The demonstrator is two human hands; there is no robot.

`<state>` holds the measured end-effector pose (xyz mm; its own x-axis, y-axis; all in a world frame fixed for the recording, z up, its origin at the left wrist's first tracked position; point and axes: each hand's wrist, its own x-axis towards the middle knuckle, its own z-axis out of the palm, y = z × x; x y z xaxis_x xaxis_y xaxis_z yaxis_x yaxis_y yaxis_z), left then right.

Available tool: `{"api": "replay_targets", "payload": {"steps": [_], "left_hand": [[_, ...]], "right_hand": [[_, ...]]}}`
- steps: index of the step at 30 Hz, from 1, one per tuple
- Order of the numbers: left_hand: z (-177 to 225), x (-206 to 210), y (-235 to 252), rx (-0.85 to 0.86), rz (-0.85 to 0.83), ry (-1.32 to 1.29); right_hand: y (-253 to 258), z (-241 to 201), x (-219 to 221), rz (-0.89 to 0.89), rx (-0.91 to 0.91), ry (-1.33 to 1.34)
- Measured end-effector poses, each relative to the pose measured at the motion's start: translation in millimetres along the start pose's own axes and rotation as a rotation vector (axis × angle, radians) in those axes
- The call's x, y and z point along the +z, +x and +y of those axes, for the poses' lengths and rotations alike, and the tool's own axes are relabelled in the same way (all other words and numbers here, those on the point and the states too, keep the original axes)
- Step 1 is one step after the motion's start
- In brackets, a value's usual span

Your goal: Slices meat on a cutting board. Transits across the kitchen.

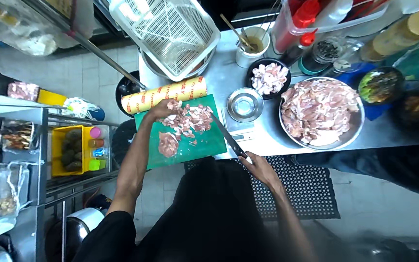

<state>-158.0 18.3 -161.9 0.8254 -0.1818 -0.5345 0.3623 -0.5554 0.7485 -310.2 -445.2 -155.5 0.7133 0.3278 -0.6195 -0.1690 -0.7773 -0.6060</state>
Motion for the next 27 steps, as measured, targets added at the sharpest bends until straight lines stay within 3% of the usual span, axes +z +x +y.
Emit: {"api": "replay_targets", "payload": {"steps": [4,7,11,13,16,19,21,24,27], "left_hand": [[23.2,-3.1,-19.5,-0.053,-0.077,-0.033],[18.9,5.7,-23.3,-0.089,0.093,0.048],[14.1,19.1,-41.2,-0.052,0.267,-0.033],[-0.4,22.8,-49.1,-0.032,0.395,-0.131],[-45.5,29.6,-60.0,-0.233,0.629,-0.164],[-96.5,52.0,-76.7,-0.528,0.576,0.017],[-114.9,80.4,-85.5,-0.62,0.498,0.169],[-127.8,123.5,-91.7,-0.572,0.606,0.302],[-137.4,146.0,-95.3,-0.445,0.71,0.277]], "right_hand": [[4.5,-6.1,-2.8,-0.027,-0.01,-0.027],[6.3,-10.0,-4.4,-0.033,-0.001,-0.064],[6.8,-7.4,-2.2,-0.037,0.022,-0.092],[5.9,-5.3,-1.2,-0.042,0.022,-0.1],[4.7,-0.1,2.5,-0.043,0.01,-0.08],[4.8,0.7,5.2,-0.034,0.003,-0.06],[4.4,-0.7,6.6,-0.03,0.006,-0.057],[5.7,-4.6,7.3,-0.041,0.004,-0.066],[7.4,-11.1,6.6,-0.063,0.004,-0.079]]}}
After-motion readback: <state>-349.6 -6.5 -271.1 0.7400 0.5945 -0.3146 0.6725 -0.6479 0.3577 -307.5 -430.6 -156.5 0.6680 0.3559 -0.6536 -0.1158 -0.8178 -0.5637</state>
